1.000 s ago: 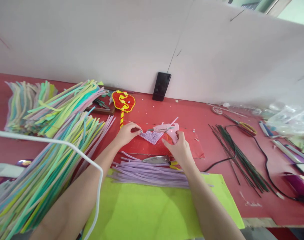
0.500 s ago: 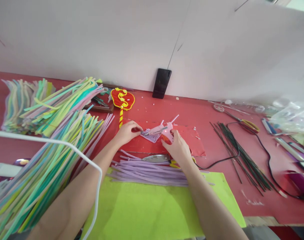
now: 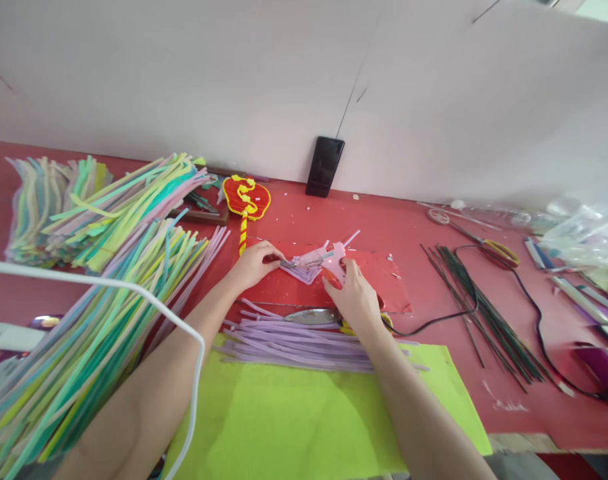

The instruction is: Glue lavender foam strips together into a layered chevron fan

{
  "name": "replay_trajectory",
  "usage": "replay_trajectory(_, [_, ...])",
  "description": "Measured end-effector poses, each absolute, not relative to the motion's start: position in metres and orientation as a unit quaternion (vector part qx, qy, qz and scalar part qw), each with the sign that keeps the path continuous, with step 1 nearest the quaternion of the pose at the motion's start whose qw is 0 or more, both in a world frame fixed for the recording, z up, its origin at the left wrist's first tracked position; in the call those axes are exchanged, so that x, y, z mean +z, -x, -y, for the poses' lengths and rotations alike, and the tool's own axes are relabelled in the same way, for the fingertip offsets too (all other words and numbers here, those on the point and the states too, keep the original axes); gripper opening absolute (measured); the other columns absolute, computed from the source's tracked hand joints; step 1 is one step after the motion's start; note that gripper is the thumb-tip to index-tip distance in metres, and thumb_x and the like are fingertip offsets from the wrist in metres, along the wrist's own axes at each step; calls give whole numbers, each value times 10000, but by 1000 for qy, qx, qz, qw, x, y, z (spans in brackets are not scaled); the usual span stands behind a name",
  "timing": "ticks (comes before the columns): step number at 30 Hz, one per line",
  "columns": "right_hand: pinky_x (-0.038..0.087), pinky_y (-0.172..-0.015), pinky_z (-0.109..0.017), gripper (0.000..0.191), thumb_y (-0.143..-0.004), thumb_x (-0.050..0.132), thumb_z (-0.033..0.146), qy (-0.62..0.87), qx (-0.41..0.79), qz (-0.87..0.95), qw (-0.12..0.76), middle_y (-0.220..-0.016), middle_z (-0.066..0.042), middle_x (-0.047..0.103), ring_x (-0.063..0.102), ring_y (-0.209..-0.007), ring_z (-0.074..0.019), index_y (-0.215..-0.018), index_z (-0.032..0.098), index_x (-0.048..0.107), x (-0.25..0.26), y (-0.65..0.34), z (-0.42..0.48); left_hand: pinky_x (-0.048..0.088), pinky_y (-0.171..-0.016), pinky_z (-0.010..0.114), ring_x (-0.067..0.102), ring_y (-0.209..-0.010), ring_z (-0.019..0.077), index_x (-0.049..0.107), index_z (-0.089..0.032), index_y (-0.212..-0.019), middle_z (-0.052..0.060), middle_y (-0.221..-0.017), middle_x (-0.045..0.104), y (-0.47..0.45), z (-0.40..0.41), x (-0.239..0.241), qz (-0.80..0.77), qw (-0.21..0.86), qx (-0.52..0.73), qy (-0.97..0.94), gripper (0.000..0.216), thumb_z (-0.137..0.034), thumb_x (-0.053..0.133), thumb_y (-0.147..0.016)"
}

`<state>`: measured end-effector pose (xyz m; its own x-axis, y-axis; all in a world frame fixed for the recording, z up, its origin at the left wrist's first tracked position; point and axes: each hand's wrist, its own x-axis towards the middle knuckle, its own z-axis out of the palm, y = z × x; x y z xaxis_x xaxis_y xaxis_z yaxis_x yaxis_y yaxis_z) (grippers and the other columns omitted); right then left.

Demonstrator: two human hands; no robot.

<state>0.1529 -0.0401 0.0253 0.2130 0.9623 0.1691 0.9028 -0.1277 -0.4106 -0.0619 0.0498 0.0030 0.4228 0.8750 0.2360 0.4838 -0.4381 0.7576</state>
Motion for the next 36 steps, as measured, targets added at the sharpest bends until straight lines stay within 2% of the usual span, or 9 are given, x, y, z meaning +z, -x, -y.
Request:
replay_trajectory(14, [491, -708, -356, 361, -854, 427, 380, 723, 33, 653, 222, -1157, -122, 595, 611, -979, -258, -1147, 172, 456, 26, -148, 42, 473, -738, 287, 577, -759, 140, 667, -190, -786, 12, -801, 572, 60, -49, 4, -429, 295, 314, -794, 93, -166, 584, -753])
replay_trajectory(22, [492, -687, -345, 355, -853, 445, 372, 730, 36, 648, 214, -1160, -117, 597, 614, -980, -261, -1146, 172, 452, 27, -147, 43, 466, -716, 285, 576, -727, 138, 603, -176, -787, 4, -779, 583, 59, -50, 3, -440, 308, 328, -777, 69, -135, 567, -745])
replay_trajectory(36, [502, -691, -353, 348, -855, 432, 353, 726, 25, 649, 227, -1138, -121, 603, 615, -978, -262, -1155, 179, 456, 26, -144, 44, 452, -667, 268, 550, -685, 128, 600, -177, -743, -5, -730, 551, 55, -49, 3, -455, 279, 321, -783, 48, -135, 583, -728])
